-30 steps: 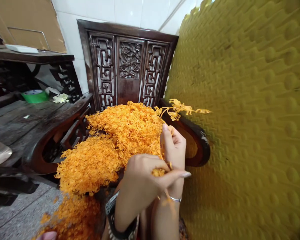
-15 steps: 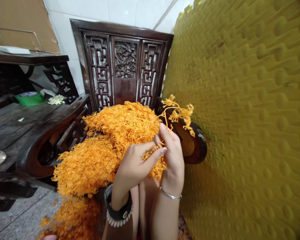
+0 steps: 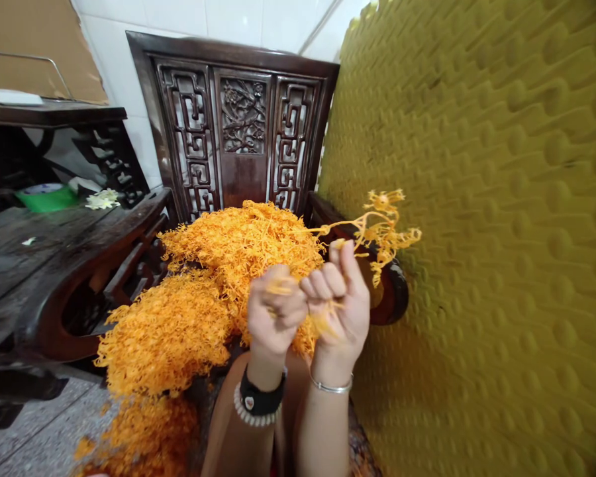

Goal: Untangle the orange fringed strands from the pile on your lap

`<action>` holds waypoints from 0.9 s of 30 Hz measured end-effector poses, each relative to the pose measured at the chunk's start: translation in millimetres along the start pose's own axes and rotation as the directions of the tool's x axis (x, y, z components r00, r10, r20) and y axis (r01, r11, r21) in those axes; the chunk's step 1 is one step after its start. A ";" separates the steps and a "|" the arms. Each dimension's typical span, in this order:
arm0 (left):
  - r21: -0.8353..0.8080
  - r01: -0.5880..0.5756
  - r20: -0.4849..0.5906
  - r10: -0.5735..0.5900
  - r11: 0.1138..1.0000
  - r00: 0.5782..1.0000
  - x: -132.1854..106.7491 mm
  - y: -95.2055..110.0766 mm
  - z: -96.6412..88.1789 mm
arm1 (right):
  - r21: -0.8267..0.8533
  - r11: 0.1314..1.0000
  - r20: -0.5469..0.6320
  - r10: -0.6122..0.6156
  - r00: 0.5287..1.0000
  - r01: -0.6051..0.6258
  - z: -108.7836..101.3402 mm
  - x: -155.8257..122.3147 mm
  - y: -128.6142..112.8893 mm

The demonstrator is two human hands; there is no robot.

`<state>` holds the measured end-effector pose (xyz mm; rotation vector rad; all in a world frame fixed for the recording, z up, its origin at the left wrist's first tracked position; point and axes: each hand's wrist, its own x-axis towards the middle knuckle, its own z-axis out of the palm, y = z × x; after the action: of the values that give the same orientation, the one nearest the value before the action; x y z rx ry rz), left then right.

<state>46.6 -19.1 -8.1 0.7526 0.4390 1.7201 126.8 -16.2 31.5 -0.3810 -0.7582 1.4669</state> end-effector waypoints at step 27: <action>-0.070 -0.101 0.106 0.108 0.992 0.988 -8.7 19.2 3.6 | -0.061 0.970 -0.083 -0.241 0.967 0.236 4.0 -15.6 -10.8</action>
<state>36.5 -33.2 4.5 0.8313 0.2710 1.7714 133.2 -33.3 37.9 -0.3776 -0.7432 1.1991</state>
